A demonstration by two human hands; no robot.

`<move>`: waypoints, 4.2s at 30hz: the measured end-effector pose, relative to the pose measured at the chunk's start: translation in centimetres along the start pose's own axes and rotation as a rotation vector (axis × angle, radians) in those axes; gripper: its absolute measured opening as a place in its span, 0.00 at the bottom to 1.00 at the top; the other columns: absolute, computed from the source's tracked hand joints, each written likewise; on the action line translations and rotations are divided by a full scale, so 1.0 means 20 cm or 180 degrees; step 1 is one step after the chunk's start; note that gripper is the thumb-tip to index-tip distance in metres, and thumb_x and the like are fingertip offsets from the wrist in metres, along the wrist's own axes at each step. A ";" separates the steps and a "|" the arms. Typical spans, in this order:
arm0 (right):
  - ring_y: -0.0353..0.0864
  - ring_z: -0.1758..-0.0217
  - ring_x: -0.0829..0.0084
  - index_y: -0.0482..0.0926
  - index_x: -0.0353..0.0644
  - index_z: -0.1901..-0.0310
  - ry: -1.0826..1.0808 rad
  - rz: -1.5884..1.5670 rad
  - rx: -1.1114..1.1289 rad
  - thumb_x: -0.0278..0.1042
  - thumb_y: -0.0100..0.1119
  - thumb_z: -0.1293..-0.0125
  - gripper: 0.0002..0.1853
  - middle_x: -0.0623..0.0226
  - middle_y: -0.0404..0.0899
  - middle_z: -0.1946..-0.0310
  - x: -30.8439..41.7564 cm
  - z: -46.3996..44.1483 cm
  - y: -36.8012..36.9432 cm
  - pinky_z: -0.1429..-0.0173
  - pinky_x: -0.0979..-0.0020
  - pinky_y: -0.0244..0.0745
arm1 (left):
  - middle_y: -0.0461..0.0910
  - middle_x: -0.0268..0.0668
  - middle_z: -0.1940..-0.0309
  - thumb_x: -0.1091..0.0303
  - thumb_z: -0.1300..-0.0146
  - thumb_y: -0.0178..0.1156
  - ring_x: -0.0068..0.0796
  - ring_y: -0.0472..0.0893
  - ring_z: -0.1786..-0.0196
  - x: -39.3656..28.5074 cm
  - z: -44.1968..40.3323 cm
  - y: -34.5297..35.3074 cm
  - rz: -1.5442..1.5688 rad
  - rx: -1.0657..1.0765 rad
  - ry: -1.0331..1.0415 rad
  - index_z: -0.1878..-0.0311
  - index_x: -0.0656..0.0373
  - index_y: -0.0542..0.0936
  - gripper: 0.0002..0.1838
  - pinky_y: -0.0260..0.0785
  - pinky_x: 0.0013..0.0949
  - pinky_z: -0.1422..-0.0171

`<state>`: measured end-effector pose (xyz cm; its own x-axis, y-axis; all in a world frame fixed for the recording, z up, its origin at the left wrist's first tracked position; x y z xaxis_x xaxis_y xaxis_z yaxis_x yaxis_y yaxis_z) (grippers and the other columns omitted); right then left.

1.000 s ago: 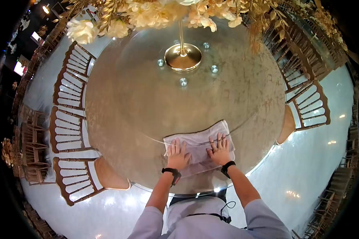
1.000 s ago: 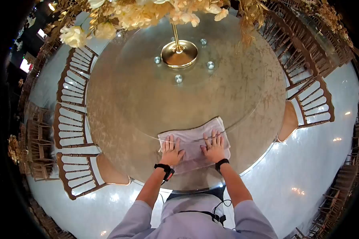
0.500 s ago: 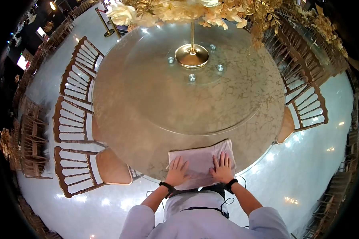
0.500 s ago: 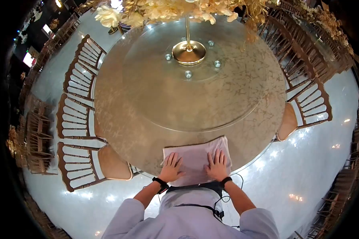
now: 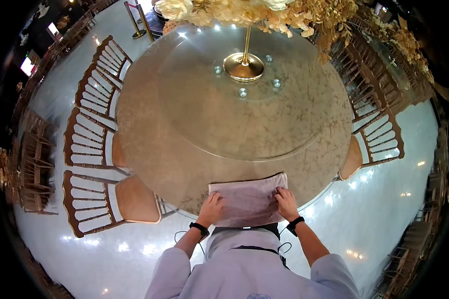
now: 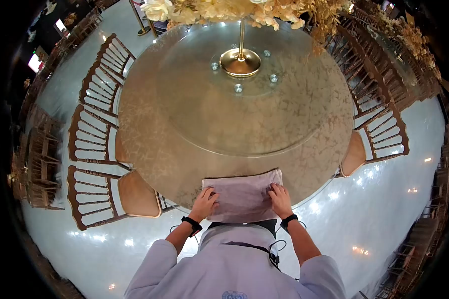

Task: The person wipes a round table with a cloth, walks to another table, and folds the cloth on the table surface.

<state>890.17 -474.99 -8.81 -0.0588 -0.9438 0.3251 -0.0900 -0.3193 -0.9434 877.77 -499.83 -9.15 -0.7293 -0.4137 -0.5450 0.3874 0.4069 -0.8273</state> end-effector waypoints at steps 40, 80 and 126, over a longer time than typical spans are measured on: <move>0.53 0.28 0.35 0.65 0.46 0.31 0.0775 0.0249 -0.0016 0.48 0.56 0.37 0.33 0.40 0.58 0.31 -0.02 -0.26 0.13 0.26 0.42 0.49 | 0.59 0.50 0.29 0.56 0.37 0.58 0.54 0.57 0.27 0.07 -0.40 0.08 -0.0828 0.0116 -0.0335 0.35 0.58 0.70 0.29 0.51 0.53 0.25; 0.61 0.30 0.43 0.71 0.45 0.37 0.0031 0.0181 0.0435 0.48 0.58 0.39 0.30 0.47 0.63 0.33 0.20 0.08 0.05 0.31 0.47 0.58 | 0.74 0.42 0.46 0.58 0.43 0.64 0.47 0.72 0.41 -0.07 0.04 -0.06 -0.0352 0.0822 -0.0479 0.41 0.54 0.73 0.27 0.67 0.50 0.41; 0.51 0.24 0.45 0.65 0.25 0.35 0.0124 -0.0040 0.0622 0.53 0.57 0.40 0.41 0.39 0.57 0.30 0.06 -0.59 0.20 0.22 0.52 0.46 | 0.68 0.51 0.36 0.56 0.42 0.61 0.51 0.57 0.26 0.03 -0.64 0.18 -0.0647 0.0403 0.0090 0.49 0.58 0.80 0.21 0.47 0.52 0.23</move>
<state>878.05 -476.34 -11.33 -0.0977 -0.9369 0.3356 0.1035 -0.3450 -0.9329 871.63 -488.20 -10.76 -0.8142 -0.4531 -0.3630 0.2974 0.2115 -0.9310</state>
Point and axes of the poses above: each hand's wrist, its own z-axis away from the middle knuckle, its own y-axis out of the palm, x = y × z, the point moved 9 cm from there along -z, towards the middle knuckle
